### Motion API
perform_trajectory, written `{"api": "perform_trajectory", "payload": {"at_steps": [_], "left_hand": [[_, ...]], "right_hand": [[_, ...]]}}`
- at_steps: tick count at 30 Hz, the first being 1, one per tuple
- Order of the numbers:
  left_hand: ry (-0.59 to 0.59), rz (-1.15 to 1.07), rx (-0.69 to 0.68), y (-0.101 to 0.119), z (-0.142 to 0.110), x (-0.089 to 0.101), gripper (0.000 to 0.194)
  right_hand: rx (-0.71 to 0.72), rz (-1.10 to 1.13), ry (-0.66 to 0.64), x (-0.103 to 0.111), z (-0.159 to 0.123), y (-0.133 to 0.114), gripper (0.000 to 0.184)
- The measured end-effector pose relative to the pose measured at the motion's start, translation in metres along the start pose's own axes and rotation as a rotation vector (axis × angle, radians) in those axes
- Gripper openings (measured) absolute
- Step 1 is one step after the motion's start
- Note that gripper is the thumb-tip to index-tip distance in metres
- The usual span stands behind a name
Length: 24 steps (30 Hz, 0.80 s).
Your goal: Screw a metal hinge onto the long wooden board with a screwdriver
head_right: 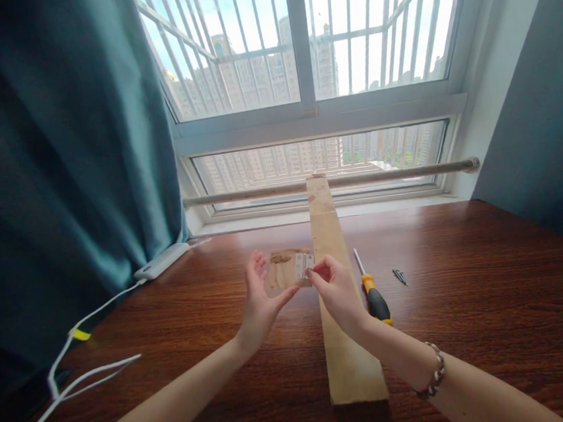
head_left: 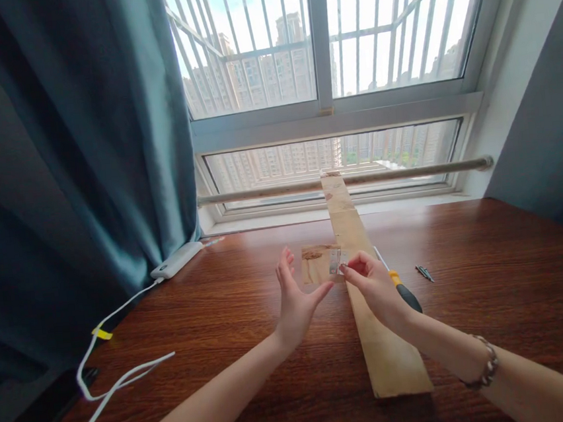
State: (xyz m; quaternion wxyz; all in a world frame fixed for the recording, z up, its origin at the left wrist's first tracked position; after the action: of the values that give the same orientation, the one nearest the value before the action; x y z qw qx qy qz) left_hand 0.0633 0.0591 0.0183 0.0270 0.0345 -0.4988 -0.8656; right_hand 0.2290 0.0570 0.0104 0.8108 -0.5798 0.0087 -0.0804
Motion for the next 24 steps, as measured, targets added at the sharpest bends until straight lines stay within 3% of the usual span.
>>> {"api": "perform_trajectory", "payload": {"at_steps": [4,7,9,13,18,21,24], "left_hand": [[-0.025,-0.690,0.502,-0.032,-0.006,-0.035,0.031],[0.094,-0.932,0.550,-0.038,0.011,-0.053,0.015],[0.160,-0.966,0.539,-0.042,0.028,-0.062,0.008],[0.297,-0.943,0.579,-0.063,0.052,-0.073,0.004],[0.347,-0.926,0.616,-0.086,0.057,-0.082,0.003],[0.326,-0.941,0.627,-0.089,0.053,-0.083,0.005],[0.316,-0.919,0.651,-0.089,0.048,-0.082,0.008]], "right_hand": [[0.024,0.024,0.034,-0.012,0.010,-0.012,0.023],[0.033,-0.002,0.062,-0.018,0.030,-0.020,0.022],[0.022,-0.008,0.120,-0.013,0.048,-0.020,0.023],[-0.047,-0.038,0.245,0.017,0.079,-0.006,0.026],[-0.256,-0.018,0.173,0.041,0.097,0.028,0.019],[-0.264,-0.039,0.168,0.044,0.099,0.036,0.020],[-0.203,-0.147,0.150,0.043,0.099,0.035,0.037]]}}
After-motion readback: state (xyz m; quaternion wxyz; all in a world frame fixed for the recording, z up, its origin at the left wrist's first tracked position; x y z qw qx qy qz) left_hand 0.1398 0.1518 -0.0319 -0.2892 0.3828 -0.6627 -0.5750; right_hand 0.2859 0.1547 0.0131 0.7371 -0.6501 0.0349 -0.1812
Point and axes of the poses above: each hand's wrist, its own z-axis towards the middle knuckle, its own x-axis out of the back of the hand, y = z × x, the point moved 6 cm from there along z, towards the middle knuckle, and after that the axes turned 8 degrees about -z, right-handed, at the moved point
